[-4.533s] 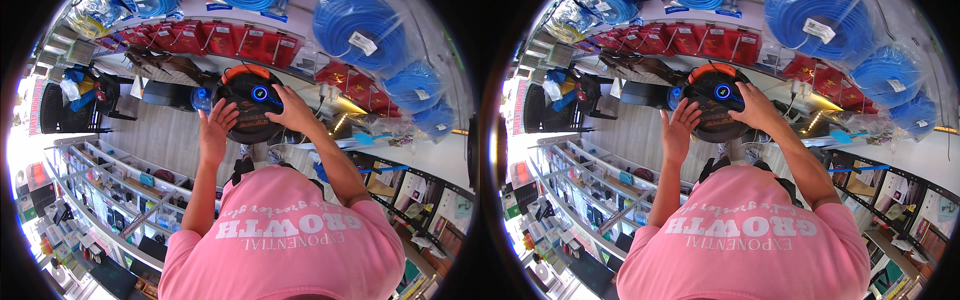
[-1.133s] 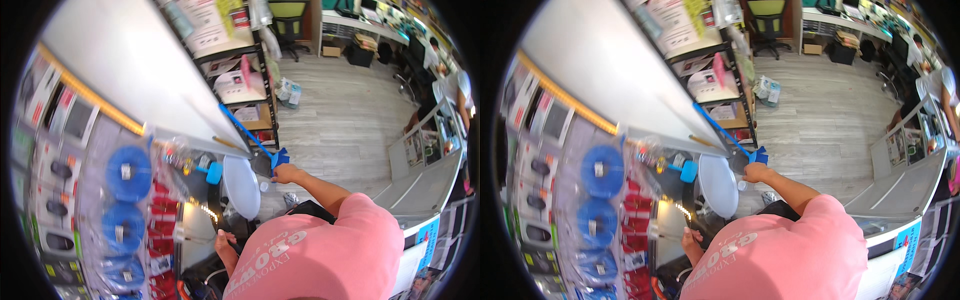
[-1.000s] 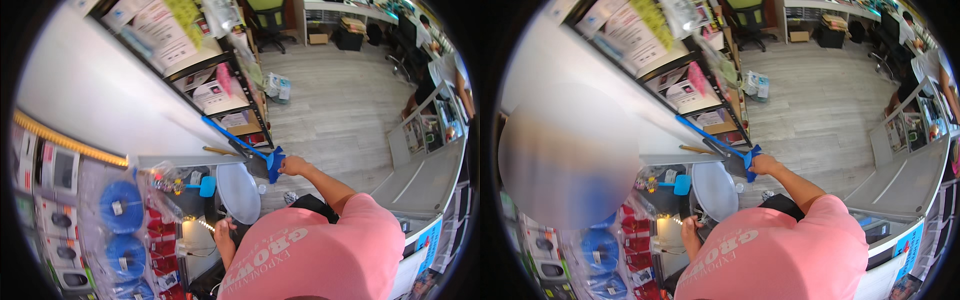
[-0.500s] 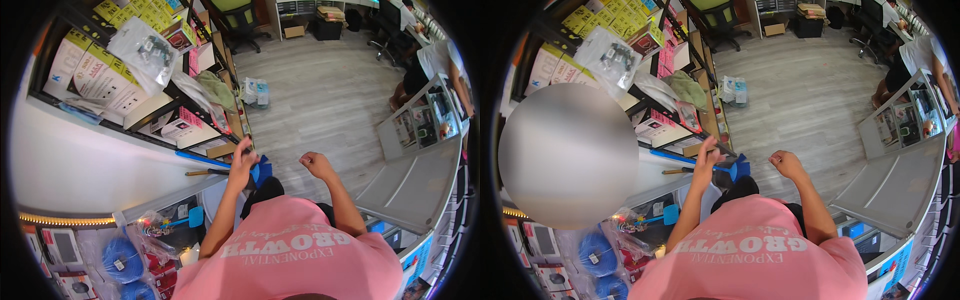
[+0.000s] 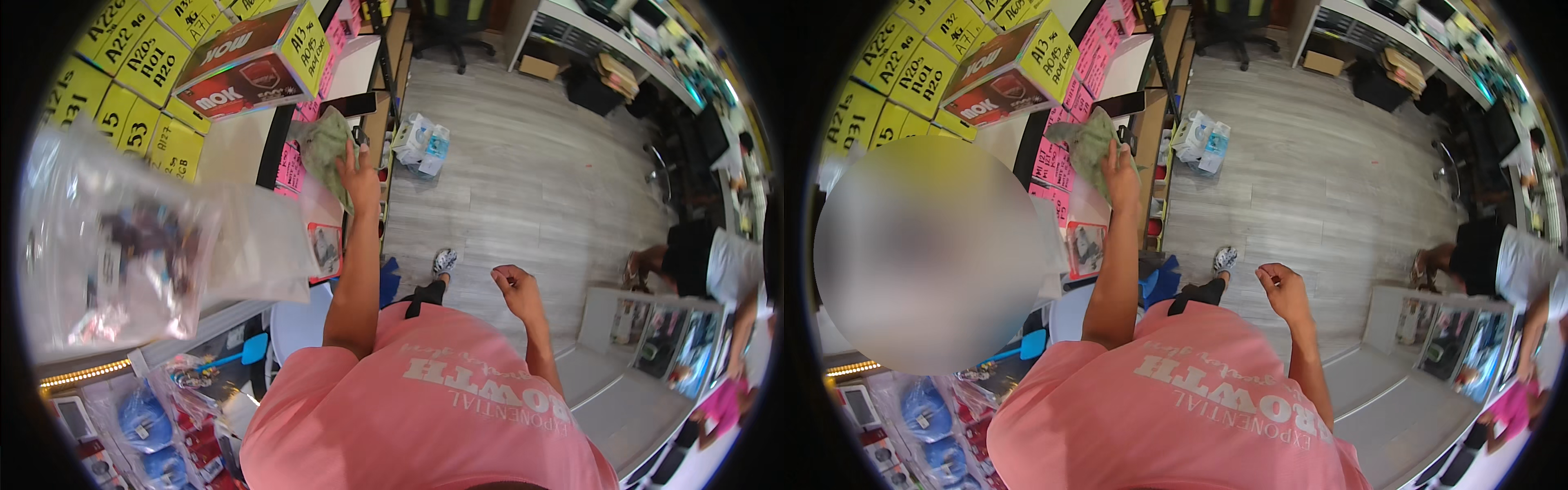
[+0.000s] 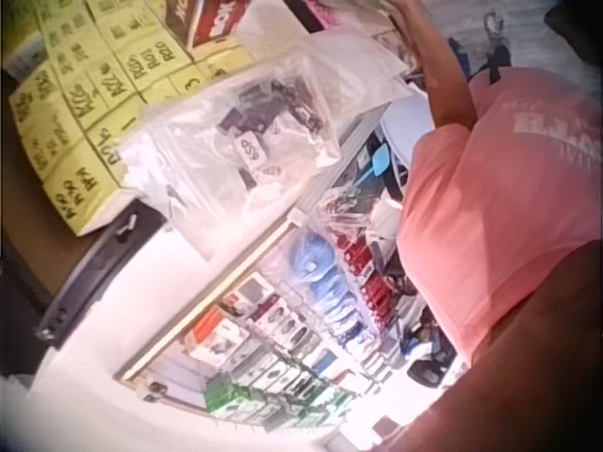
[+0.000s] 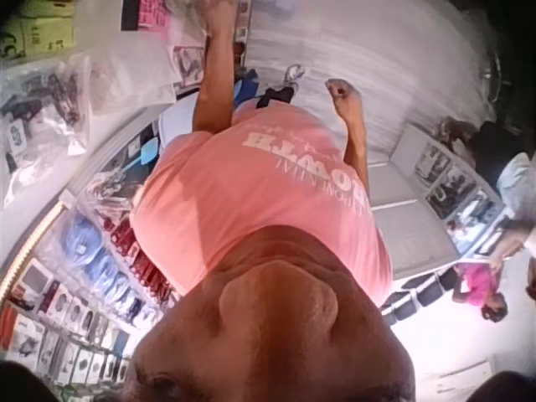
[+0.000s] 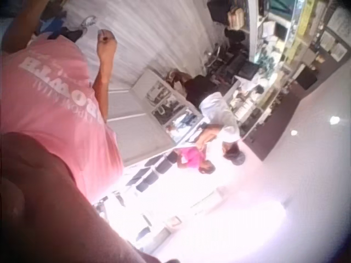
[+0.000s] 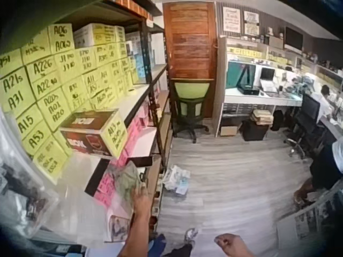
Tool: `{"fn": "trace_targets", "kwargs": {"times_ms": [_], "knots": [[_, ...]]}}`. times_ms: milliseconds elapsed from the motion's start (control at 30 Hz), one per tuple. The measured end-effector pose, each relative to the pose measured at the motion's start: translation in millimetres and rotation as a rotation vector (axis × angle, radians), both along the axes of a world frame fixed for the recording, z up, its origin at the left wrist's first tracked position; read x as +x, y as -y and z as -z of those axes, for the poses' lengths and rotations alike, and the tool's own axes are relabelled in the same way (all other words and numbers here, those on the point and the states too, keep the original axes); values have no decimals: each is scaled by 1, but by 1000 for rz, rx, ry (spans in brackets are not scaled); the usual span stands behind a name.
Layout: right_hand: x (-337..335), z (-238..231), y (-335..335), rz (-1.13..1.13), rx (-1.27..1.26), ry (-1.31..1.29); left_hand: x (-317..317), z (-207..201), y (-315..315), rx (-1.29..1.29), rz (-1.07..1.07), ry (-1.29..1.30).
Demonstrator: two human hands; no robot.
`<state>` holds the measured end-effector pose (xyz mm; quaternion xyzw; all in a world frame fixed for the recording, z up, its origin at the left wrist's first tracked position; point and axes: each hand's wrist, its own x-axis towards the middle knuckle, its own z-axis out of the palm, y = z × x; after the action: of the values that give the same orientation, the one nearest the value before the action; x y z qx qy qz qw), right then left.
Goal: The person picks up small product boxes from a shelf, applies yellow adhesive labels to them, and places them on a counter. The person also handles a smartphone and a power bank during the process.
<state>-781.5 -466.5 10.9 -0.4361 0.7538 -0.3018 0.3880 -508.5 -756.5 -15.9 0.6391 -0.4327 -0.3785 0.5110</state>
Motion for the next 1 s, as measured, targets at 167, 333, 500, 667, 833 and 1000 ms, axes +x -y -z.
{"fn": "trace_targets", "kwargs": {"times_ms": [167,333,500,667,833,1000], "knots": [[-74,-10,86,-133,-31,-83,12,-4,-2,-82,-182,-210],[-112,-32,169,-165,-23,-52,-24,-95,-35,-380,-307,116],[-122,-45,244,-344,-62,383,-91,-118,-56,-391,-103,301],[-147,-90,299,-306,90,1305,-218,-139,-22,-239,642,4],[-269,-59,339,-219,11,889,-341,-142,31,-319,932,172],[-399,-3,327,-220,-177,70,-368,-79,33,122,679,258]]}}
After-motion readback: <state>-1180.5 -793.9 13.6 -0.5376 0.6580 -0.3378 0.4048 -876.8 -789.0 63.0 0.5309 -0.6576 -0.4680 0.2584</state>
